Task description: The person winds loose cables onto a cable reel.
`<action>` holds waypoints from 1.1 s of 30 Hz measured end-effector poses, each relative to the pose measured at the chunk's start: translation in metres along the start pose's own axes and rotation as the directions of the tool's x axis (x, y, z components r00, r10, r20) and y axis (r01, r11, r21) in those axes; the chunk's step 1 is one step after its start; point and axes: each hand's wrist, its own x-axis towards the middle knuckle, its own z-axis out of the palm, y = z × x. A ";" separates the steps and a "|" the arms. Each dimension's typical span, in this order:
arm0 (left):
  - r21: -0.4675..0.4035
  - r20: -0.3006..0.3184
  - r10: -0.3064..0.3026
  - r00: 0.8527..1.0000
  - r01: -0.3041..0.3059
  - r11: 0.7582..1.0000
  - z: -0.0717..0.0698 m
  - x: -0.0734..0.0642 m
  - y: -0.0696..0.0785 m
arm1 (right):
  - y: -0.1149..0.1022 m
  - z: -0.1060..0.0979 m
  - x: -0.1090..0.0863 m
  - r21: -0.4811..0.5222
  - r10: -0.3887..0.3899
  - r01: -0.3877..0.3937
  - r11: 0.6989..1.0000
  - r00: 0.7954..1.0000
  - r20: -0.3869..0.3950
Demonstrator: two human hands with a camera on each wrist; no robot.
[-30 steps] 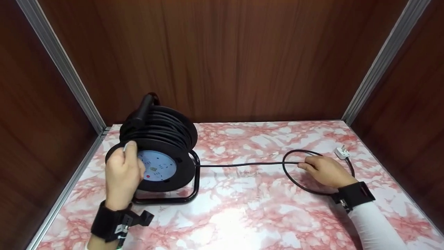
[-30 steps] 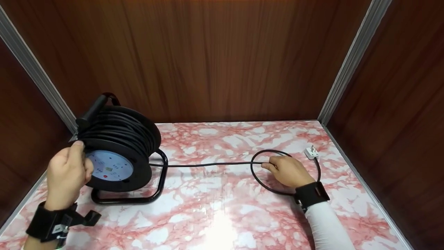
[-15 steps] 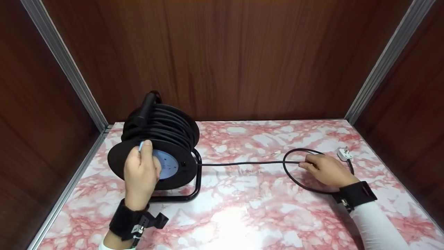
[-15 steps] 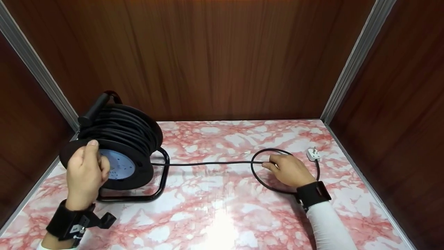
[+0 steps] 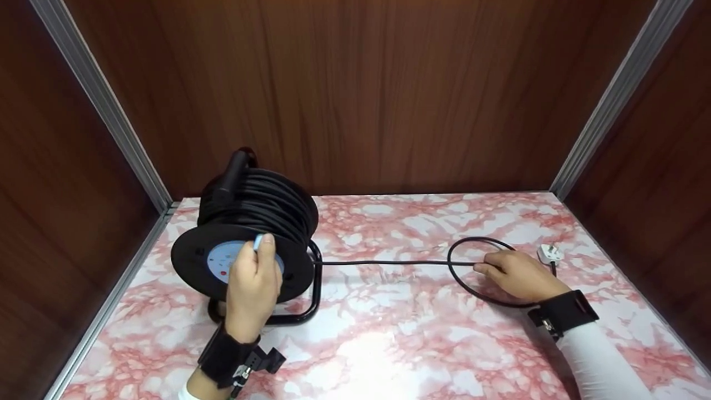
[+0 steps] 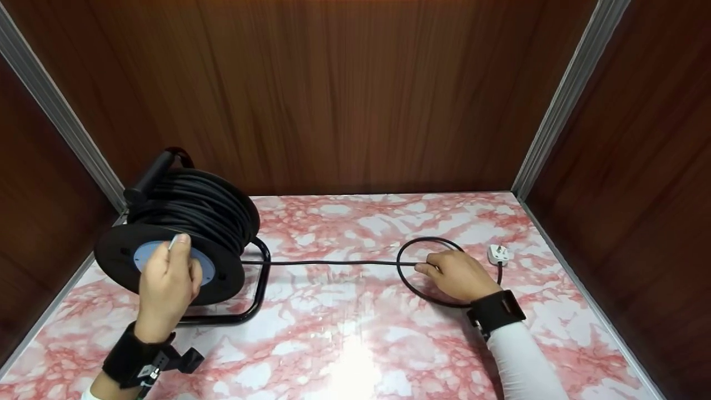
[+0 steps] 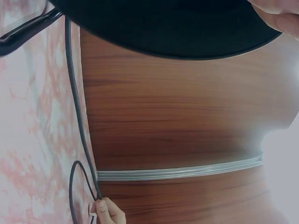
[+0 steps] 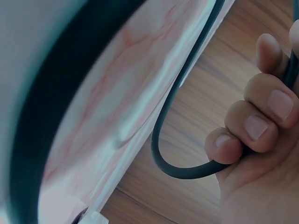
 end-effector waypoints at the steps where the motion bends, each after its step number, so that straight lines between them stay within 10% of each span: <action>1: 0.007 0.001 0.000 1.000 0.000 1.000 0.001 -0.001 0.000 | -0.001 0.000 0.000 0.004 -0.001 0.001 1.000 1.000 0.002; 20: 0.238 0.150 0.045 0.988 -0.080 0.968 0.017 -0.013 -0.010 | -0.008 0.003 0.003 0.004 -0.046 0.045 0.999 0.998 0.045; 24: 0.279 0.180 0.027 0.983 -0.077 0.957 0.020 -0.017 -0.013 | -0.006 0.001 0.006 -0.071 -0.143 0.135 0.988 0.981 -0.128; 28: 0.280 0.180 0.033 0.983 -0.083 0.956 0.023 -0.018 -0.013 | 0.000 -0.004 0.008 -0.175 -0.228 0.177 0.969 0.911 -0.343; 33: 0.301 0.203 0.017 0.979 -0.079 0.950 0.027 -0.021 -0.018 | 0.007 -0.002 0.000 -0.096 -0.088 0.074 0.993 0.984 -0.156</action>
